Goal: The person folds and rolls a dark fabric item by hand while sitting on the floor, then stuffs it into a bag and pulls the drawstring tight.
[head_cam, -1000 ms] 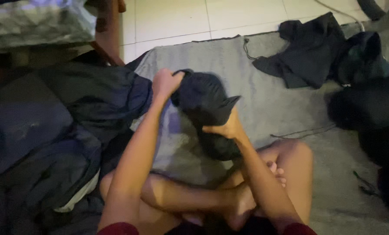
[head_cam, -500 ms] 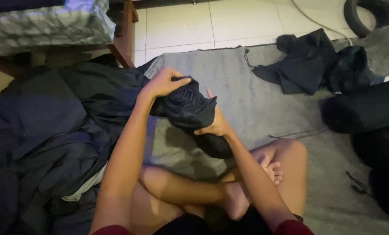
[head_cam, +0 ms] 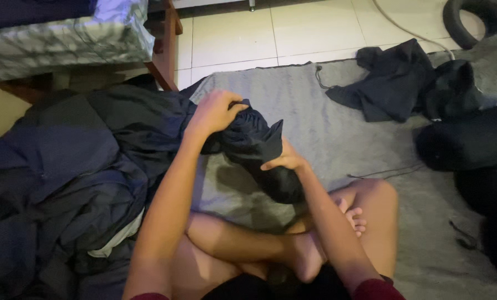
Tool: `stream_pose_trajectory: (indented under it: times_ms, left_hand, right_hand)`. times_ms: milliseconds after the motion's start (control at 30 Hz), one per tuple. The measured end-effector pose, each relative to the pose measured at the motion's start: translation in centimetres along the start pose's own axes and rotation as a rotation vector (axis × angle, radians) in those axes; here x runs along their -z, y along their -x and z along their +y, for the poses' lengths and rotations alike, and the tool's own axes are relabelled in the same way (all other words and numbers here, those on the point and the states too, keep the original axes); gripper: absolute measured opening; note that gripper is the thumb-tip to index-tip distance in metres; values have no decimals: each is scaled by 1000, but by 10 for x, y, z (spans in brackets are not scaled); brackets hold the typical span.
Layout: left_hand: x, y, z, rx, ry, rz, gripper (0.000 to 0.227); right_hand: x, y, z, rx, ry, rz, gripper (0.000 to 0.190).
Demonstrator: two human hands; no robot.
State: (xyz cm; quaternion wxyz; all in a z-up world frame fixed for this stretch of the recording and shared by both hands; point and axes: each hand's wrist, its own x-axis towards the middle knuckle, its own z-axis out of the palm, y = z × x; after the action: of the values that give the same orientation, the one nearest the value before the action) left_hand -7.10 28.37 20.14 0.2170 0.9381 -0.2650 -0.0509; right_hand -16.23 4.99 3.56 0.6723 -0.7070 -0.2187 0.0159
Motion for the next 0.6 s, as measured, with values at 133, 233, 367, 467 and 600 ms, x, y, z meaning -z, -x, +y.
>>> stream_pose_trajectory:
  times_ms: [133,233,367,467,600]
  left_hand:
    - [-11,-2,-7,16,81,171,24]
    - [-20,-4,-20,22,149,260,29]
    - [-17,16,-19,104,212,230,29]
    - [-51,17,-28,135,246,280,26]
    - [-61,25,-9,4,386,511,20]
  right_hand:
    - [-2,6,8,-136,-122,74,119]
    - [1,8,2,-231,-106,138,109]
    - [11,5,-19,-458,73,256,106]
    - [7,4,-13,-493,171,263,96]
    - [-15,4,-68,-662,305,366,93]
